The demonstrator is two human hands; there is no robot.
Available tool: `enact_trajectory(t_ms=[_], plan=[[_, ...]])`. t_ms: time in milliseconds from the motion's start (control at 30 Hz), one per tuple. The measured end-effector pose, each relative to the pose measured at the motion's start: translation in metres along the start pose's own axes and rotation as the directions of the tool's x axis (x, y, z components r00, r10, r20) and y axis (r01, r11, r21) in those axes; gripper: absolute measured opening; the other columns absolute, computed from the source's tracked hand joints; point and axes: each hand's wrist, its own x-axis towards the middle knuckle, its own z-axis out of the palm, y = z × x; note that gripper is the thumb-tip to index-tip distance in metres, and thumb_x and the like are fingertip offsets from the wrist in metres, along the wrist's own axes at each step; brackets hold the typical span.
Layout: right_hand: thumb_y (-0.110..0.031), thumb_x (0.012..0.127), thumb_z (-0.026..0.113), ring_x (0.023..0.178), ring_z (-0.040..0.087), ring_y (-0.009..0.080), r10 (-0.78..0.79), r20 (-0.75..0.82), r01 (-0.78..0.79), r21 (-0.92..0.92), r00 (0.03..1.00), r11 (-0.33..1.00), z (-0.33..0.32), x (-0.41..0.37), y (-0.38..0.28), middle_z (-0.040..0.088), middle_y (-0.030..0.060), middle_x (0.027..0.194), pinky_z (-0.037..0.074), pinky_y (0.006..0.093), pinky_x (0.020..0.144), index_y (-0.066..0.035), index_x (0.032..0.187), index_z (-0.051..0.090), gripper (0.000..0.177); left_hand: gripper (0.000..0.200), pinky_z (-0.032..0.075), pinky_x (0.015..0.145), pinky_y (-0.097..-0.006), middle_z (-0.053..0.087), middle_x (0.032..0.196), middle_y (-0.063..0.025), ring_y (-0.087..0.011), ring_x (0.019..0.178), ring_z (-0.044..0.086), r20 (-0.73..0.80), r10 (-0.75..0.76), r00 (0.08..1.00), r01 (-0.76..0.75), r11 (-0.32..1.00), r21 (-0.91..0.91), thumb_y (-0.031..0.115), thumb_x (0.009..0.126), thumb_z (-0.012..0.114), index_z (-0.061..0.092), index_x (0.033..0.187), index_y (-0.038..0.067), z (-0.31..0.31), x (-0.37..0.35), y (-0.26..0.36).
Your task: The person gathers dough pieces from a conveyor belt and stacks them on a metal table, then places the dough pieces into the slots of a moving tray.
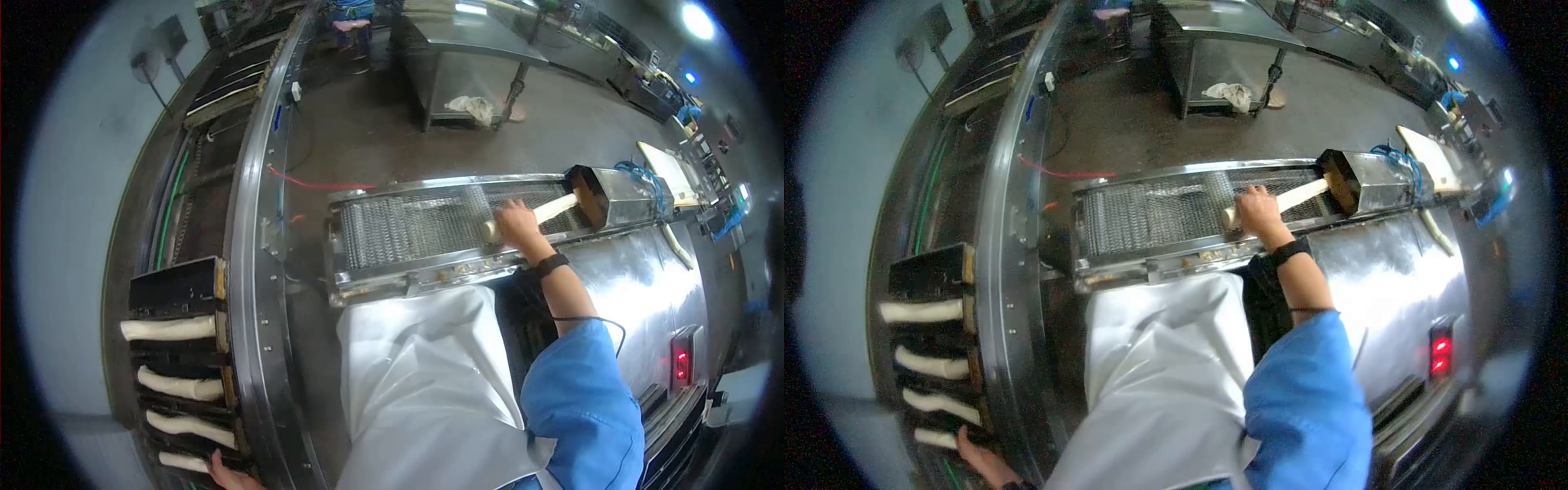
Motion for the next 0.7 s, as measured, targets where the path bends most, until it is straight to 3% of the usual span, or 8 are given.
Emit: enact_trajectory(t_ms=[100,133,200,333,433,567,633,700], plan=[[-0.013,0.068,0.076,0.1,0.06,0.0363,0.014,-0.035,-0.006,0.205,0.999,0.979,-0.038,-0.01,-0.018,0.062,0.0138,0.102,0.052,0.0401,0.088,-0.013,0.105,0.067,0.038,0.065,0.04,0.101,-0.0497,0.052,0.132,-0.0148,-0.0345,0.118,0.05,0.107,0.076,0.991,-0.073,0.997,-0.031,0.026,0.079,0.069,0.048,0.136,0.003,-0.03,0.038,-0.021],[-0.012,0.067,0.077,0.098,0.061,0.0348,0.005,-0.044,0.015,0.44,0.999,0.898,-0.054,-0.015,-0.022,0.063,0.0146,0.101,0.052,0.0402,0.088,-0.011,0.105,0.066,0.04,0.066,0.043,0.1,-0.0487,0.051,0.137,-0.0173,-0.0352,0.119,0.052,-0.244,0.134,0.96,0.006,0.867,0.498,0.025,0.078,0.072,0.051,0.136,0.002,-0.036,0.069,-0.02],[-0.01,0.066,0.081,0.097,0.064,0.0267,0.045,-0.072,0.04,0.861,0.996,0.507,-0.083,-0.031,-0.031,0.064,0.0143,0.097,0.051,0.0382,0.087,-0.003,0.104,0.063,0.042,0.069,0.038,0.107,-0.0459,0.045,0.145,-0.0191,-0.0335,0.13,0.046,0.185,0.725,0.663,-0.446,0.185,0.875,0.025,0.079,0.074,0.049,0.139,0.001,-0.044,0.094,-0.016],[-0.009,0.075,0.079,0.101,0.063,0.0242,0.217,0.078,-0.01,0.955,0.973,-0.298,-0.135,-0.06,-0.042,0.06,0.0116,0.11,0.054,0.0382,0.09,-0.003,0.12,0.052,0.053,0.07,0.034,0.11,-0.0419,0.037,0.149,-0.0178,-0.0318,0.132,0.04,0.304,0.563,0.768,-0.64,0.679,0.36,0.011,0.088,0.069,0.036,0.15,0.011,0.064,0.062,0.021],[-0.019,0.082,0.076,0.102,0.062,0.0248,0.345,0.044,0.151,0.842,0.938,-0.518,-0.132,-0.07,-0.006,0.058,0.0116,0.109,0.059,0.0397,0.083,-0.005,0.121,0.051,0.049,0.073,0.033,0.111,-0.0412,0.032,0.154,-0.0167,-0.0305,0.134,0.039,0.39,0.412,0.823,-0.542,0.776,0.323,0.017,0.088,0.07,0.034,0.151,0.01,0.099,0.09,0.02],[-0.023,0.083,0.076,0.104,0.061,0.0256,0.548,0.022,0.307,0.81,0.836,-0.5,-0.106,-0.111,0.112,0.057,0.0108,0.112,0.059,0.0409,0.085,-0.007,0.118,0.055,0.045,0.078,0.036,0.109,-0.0405,0.035,0.152,-0.0186,-0.0304,0.132,0.042,0.272,0.356,0.894,-0.448,0.717,0.534,0.029,0.088,0.07,0.031,0.152,0.008,0.062,0.199,0.001],[-0.023,0.083,0.076,0.103,0.061,0.0262,0.746,-0.128,0.407,0.891,0.654,-0.204,-0.14,-0.157,0.13,0.057,0.0115,0.112,0.059,0.0436,0.085,-0.005,0.12,0.056,0.046,0.086,0.039,0.106,-0.0435,0.037,0.151,-0.0194,-0.0308,0.13,0.045,0.167,0.349,0.922,-0.375,0.694,0.615,0.037,0.085,0.074,0.03,0.152,0.008,0.029,0.24,-0.003],[-0.017,0.093,0.067,0.103,0.062,0.0228,0.683,-0.498,0.385,0.862,0.534,0.328,-0.114,-0.186,0.226,0.059,0.0099,0.12,0.054,0.0385,0.091,-0.008,0.122,0.058,0.032,0.083,0.043,0.102,-0.0414,0.044,0.145,-0.0195,-0.031,0.122,0.051,-0.016,0.297,0.955,-0.206,0.698,0.686,0.03,0.085,0.076,0.031,0.151,0.004,0.037,0.177,0.025]])
